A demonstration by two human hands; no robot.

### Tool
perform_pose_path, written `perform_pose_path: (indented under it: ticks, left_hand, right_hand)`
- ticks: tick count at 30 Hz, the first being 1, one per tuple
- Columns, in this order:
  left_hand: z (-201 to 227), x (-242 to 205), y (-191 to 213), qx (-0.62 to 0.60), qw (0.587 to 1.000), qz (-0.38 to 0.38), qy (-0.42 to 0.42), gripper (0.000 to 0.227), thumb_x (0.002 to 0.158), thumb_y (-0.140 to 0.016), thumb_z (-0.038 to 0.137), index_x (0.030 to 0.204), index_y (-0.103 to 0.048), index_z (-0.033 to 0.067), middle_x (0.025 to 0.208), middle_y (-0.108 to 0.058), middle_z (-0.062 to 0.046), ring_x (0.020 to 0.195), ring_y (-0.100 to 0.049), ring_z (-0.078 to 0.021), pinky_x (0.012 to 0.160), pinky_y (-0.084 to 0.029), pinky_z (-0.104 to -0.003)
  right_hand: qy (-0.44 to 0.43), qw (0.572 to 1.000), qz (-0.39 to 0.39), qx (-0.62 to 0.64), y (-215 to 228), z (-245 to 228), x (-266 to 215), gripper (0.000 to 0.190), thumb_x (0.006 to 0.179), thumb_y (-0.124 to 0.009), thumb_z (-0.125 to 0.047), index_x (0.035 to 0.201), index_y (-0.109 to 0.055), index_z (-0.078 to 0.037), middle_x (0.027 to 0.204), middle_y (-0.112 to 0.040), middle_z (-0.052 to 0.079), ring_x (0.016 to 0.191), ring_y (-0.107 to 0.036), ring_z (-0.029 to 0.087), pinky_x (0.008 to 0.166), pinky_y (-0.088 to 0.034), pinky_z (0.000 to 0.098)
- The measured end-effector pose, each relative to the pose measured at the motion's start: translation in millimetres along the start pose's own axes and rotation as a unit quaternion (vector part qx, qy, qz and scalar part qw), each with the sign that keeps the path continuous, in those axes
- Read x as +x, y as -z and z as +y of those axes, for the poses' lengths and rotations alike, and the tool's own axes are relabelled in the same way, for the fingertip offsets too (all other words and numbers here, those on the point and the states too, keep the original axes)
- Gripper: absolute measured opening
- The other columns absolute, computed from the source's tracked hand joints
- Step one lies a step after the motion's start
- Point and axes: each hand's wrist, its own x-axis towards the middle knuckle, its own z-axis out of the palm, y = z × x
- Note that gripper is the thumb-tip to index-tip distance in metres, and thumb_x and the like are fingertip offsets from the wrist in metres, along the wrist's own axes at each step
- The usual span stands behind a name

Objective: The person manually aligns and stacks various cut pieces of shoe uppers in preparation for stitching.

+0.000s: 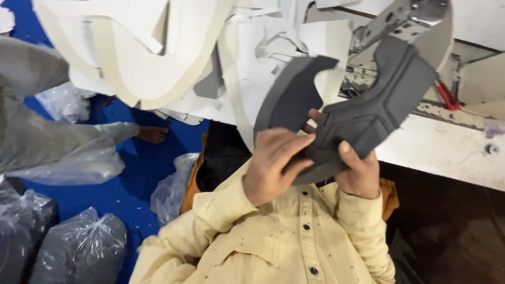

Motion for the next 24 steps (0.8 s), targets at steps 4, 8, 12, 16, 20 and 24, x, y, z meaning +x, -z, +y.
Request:
perform_pose_path:
  ticks: [4, 8, 12, 16, 20, 24]
  left_hand:
    - [-2.1, 9.9, 20.3, 0.125, 0.988, 0.090, -0.010, 0.052, 0.091, -0.079, 0.016, 0.136, -0.054, 0.0082, 0.133, -0.058, -0.015, 0.120, -0.055, -0.0334, 0.104, -0.044, -0.042]
    - [-37.3, -6.7, 17.1, -0.275, 0.918, 0.073, 0.276, 0.065, 0.100, -0.068, 0.022, 0.152, -0.034, 0.0041, 0.136, -0.057, -0.008, 0.122, -0.057, -0.0195, 0.103, -0.047, -0.033]
    - [-35.3, -2.2, 17.7, -0.570, 0.727, 0.053, 0.381, 0.058, 0.094, -0.071, 0.012, 0.146, -0.049, -0.0032, 0.135, -0.062, -0.009, 0.123, -0.059, -0.0189, 0.104, -0.048, -0.034]
    - [-27.4, 2.0, 22.8, -0.473, 0.832, 0.073, 0.281, 0.052, 0.097, -0.071, 0.006, 0.143, -0.049, -0.0015, 0.132, -0.064, -0.008, 0.119, -0.061, -0.0160, 0.105, -0.048, -0.033]
    - [-21.7, 3.8, 30.1, -0.281, 0.935, 0.119, 0.182, 0.039, 0.101, -0.070, 0.006, 0.136, -0.055, -0.0008, 0.129, -0.068, -0.006, 0.116, -0.063, -0.0146, 0.107, -0.048, -0.030]
    - [-14.4, 12.0, 30.7, -0.251, 0.947, 0.143, 0.140, 0.038, 0.102, -0.071, 0.007, 0.135, -0.054, -0.0004, 0.126, -0.068, -0.005, 0.113, -0.063, -0.0138, 0.104, -0.050, -0.029]
  right_hand:
    - [-0.060, 0.989, 0.019, 0.131, 10.6, -1.9, 0.2, 0.075, 0.094, -0.069, -0.011, 0.156, -0.031, 0.007, 0.154, -0.042, 0.035, 0.139, -0.049, 0.053, 0.102, -0.051, 0.0672]
    - [-0.054, 0.987, -0.062, 0.134, 15.5, -2.0, -1.0, 0.081, 0.087, -0.069, 0.001, 0.157, -0.029, 0.007, 0.157, -0.041, 0.035, 0.143, -0.044, 0.058, 0.108, -0.048, 0.0694]
    - [-0.046, 0.981, -0.107, 0.156, 9.3, -10.8, 1.1, 0.081, 0.087, -0.068, 0.004, 0.159, -0.031, 0.010, 0.157, -0.044, 0.038, 0.149, -0.042, 0.057, 0.119, -0.043, 0.0698]
    - [-0.062, 0.988, -0.091, 0.109, -3.1, -29.9, 11.9, 0.073, 0.089, -0.062, 0.009, 0.155, -0.031, 0.011, 0.154, -0.044, 0.038, 0.144, -0.047, 0.057, 0.116, -0.045, 0.0707]
    - [-0.035, 0.992, -0.082, 0.091, -2.8, -27.7, 22.6, 0.067, 0.093, -0.061, 0.008, 0.153, -0.033, 0.012, 0.142, -0.053, 0.044, 0.132, -0.055, 0.061, 0.115, -0.049, 0.0715]
    - [0.070, 0.983, -0.121, 0.118, -13.4, -20.3, 22.1, 0.076, 0.090, -0.070, 0.004, 0.157, -0.036, 0.009, 0.144, -0.054, 0.036, 0.140, -0.052, 0.054, 0.110, -0.047, 0.0662]
